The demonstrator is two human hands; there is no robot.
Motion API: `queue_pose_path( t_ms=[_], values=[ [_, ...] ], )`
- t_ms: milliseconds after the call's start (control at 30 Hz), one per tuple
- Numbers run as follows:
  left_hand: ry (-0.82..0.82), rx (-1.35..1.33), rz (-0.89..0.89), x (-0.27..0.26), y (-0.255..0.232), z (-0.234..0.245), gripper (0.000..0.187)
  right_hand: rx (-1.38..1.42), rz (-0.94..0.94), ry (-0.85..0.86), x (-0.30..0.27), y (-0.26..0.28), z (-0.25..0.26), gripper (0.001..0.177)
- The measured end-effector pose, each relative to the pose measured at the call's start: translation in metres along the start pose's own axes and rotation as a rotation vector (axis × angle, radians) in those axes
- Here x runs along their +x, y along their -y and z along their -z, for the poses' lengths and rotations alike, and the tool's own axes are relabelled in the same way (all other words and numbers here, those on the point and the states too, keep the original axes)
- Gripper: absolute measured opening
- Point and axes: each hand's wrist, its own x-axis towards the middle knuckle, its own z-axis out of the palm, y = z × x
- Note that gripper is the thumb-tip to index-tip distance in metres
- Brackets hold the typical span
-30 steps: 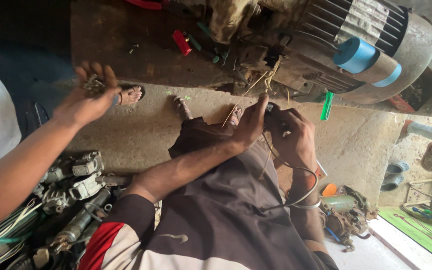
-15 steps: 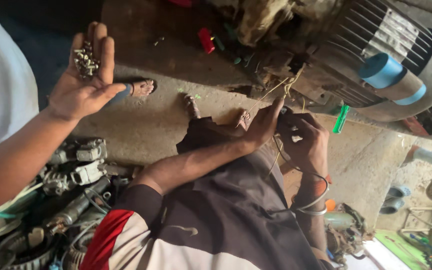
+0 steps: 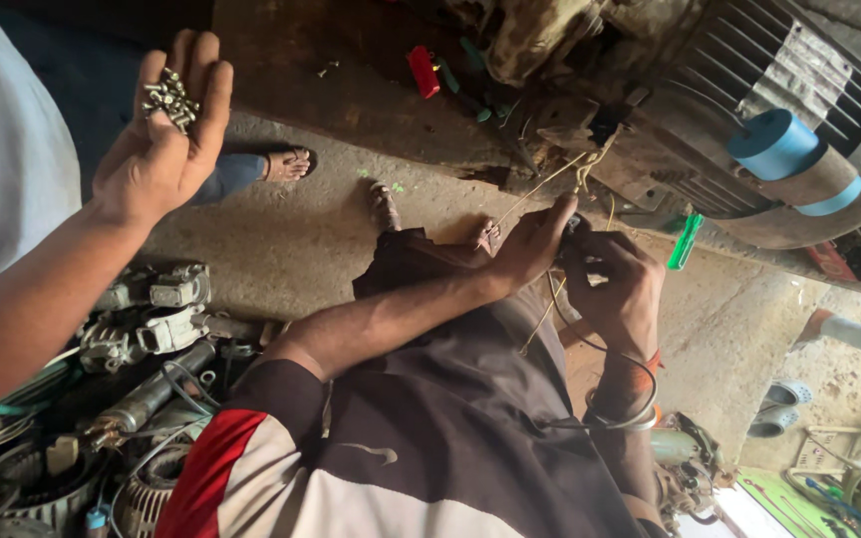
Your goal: The person repairs an electric motor by stripping wires, inserting metal terminals, and tightening connections with a screwdriver. They work on a red component attached to the motor, using a green-handled screwdriver to secure the terminals.
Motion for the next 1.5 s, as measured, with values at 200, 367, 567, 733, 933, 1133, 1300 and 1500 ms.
queue_pose_path(
  t_ms=[200,367,567,733,933,1133,1300,1500],
  values=[
    [0.040,-0.048,-0.146,-0.003,-0.003,0.003,0.062,-0.066,0.099,-0.055,0.000,0.007,-0.002,0.016],
    [0.000,0.245,-0.392,-0.012,-0.003,0.030,0.048,-0.123,0.293,-0.039,0.006,0.028,-0.010,0.023],
    [0.069,-0.698,-0.183,-0.029,-0.001,0.070,0.045,-0.056,0.262,0.004,0.033,0.055,-0.018,0.016],
    [-0.211,-0.198,-0.663,-0.071,-0.009,0.116,0.043,0.002,0.209,0.124,0.061,0.043,-0.066,0.020],
    [-0.190,-1.008,-0.198,-0.099,-0.021,0.164,0.025,-0.281,0.391,0.059,0.137,-0.021,-0.170,0.018],
    [-0.399,-0.494,-0.405,-0.097,-0.037,0.201,0.020,-0.324,0.369,0.019,0.140,-0.035,-0.184,0.024],
    [-0.594,0.126,-0.621,-0.081,-0.077,0.234,0.025,-0.290,0.306,-0.042,0.133,-0.006,-0.186,0.020],
    [-0.863,0.746,-0.834,-0.040,-0.125,0.270,0.027,-0.584,0.693,0.017,0.178,-0.005,-0.224,0.030]
  ],
)
